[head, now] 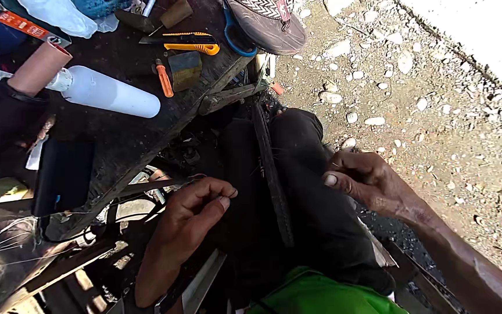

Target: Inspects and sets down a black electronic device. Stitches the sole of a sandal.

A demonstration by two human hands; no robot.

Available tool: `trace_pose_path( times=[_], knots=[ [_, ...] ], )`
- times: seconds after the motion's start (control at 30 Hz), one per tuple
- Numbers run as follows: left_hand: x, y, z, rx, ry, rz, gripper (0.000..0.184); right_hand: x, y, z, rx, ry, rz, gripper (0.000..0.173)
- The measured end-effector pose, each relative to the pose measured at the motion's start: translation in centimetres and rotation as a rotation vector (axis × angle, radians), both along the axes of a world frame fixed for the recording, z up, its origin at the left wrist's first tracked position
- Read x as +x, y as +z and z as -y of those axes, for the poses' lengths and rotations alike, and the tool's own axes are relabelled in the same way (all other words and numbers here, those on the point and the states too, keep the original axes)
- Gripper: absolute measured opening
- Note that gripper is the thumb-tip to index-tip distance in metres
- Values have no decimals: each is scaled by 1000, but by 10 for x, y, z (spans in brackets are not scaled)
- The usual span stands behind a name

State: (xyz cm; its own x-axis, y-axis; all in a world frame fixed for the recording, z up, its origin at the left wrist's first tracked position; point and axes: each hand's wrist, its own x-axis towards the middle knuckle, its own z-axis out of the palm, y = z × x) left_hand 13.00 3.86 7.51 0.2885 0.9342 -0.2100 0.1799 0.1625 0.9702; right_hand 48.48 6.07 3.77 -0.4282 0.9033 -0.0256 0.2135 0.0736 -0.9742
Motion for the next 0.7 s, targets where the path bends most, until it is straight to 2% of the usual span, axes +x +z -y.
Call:
trace_pose_path(
  times=[0.07,0.1,0.2,0.27,0.33,0.43,0.5,0.57,0.6,0.7],
  knots=[
    [-3,-8,5,48,24,-170,19,-16,4,2,72,-60,-107,23],
    [-1,-12,6,98,35,-267,25,-25,5,1,132,-92,-52,23],
    [24,-20,4,209,153,-340,30,-54,3,-3,332,-133,411,27],
    [43,-23,1,227,184,-255,31,-66,-4,-7,405,-140,472,26],
    [54,-28,-3,248,147,-185,33,-59,1,-9,289,-80,240,22],
    [60,-35,-7,289,108,-191,33,-34,21,-4,-123,120,-454,18],
    [59,-35,-8,290,83,-208,31,-18,34,-3,-200,223,-581,27],
    [58,-35,-12,291,81,-195,28,-10,38,-10,-83,237,-422,34],
    [57,-36,-14,295,95,-185,27,-8,39,-15,20,222,-244,39],
    [57,-39,-14,291,141,-152,25,-7,45,-24,487,155,648,49]
  ],
)
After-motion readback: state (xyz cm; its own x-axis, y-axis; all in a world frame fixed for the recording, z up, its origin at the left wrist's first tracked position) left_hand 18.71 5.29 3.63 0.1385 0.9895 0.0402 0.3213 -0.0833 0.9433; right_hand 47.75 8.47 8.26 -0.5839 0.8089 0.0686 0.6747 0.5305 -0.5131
